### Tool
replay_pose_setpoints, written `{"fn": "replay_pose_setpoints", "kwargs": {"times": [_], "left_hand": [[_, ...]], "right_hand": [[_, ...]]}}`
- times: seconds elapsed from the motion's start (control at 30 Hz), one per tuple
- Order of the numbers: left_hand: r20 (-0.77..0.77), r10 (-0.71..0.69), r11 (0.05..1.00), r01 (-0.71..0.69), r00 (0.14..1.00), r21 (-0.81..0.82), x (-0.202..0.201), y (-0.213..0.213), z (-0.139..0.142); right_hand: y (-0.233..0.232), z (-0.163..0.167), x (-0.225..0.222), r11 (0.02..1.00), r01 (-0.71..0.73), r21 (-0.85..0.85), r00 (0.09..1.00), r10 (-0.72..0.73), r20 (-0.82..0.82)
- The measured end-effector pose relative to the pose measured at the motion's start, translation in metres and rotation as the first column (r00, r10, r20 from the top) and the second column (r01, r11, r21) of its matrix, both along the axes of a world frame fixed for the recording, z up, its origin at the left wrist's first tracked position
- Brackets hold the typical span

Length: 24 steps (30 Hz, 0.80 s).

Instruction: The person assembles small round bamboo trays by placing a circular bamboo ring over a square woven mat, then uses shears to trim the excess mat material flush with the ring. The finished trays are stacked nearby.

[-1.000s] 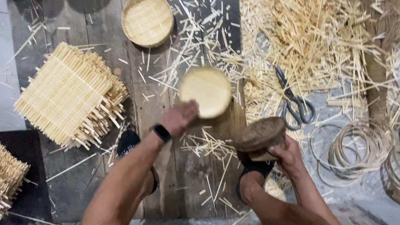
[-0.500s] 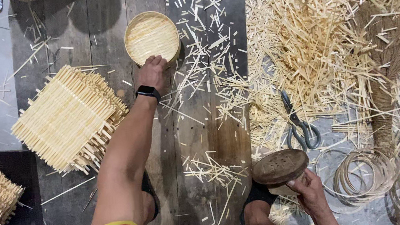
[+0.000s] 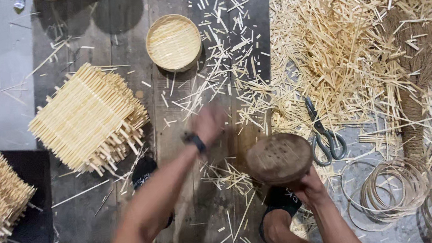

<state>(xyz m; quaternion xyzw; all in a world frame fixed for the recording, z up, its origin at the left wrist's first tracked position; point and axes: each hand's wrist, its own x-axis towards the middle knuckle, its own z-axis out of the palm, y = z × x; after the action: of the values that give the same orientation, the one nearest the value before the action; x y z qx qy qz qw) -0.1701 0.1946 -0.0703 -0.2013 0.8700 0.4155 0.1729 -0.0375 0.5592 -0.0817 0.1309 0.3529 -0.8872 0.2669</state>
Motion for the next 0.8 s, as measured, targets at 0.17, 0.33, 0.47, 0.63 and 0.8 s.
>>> {"fn": "replay_pose_setpoints", "kwargs": {"times": [0.17, 0.33, 0.47, 0.63, 0.8], "left_hand": [[0.184, 0.359, 0.77, -0.402, 0.915, 0.496, 0.092, 0.045, -0.027], [-0.184, 0.253, 0.879, -0.146, 0.95, 0.454, 0.093, -0.001, -0.019], [-0.557, -0.199, 0.938, -0.008, 0.806, -0.348, 0.08, -0.101, 0.027], [-0.134, -0.142, 0.669, -0.005, 0.981, -0.743, 0.079, -0.252, 0.077], [-0.174, -0.304, 0.767, 0.132, 0.937, -0.628, 0.111, -0.278, 0.086]], "right_hand": [[-0.064, 0.03, -0.049, 0.99, 0.011, -0.141, 0.981, 0.017, 0.195], [-0.107, 0.032, -0.061, 0.721, -0.277, 0.635, 0.958, 0.155, 0.242], [-0.109, 0.012, -0.047, 0.676, -0.204, 0.708, 0.965, 0.263, 0.027], [-0.092, -0.007, -0.032, 0.683, -0.289, 0.671, 0.957, 0.22, 0.189], [-0.086, -0.015, -0.024, 0.748, -0.256, 0.612, 0.967, 0.198, 0.162]]}}
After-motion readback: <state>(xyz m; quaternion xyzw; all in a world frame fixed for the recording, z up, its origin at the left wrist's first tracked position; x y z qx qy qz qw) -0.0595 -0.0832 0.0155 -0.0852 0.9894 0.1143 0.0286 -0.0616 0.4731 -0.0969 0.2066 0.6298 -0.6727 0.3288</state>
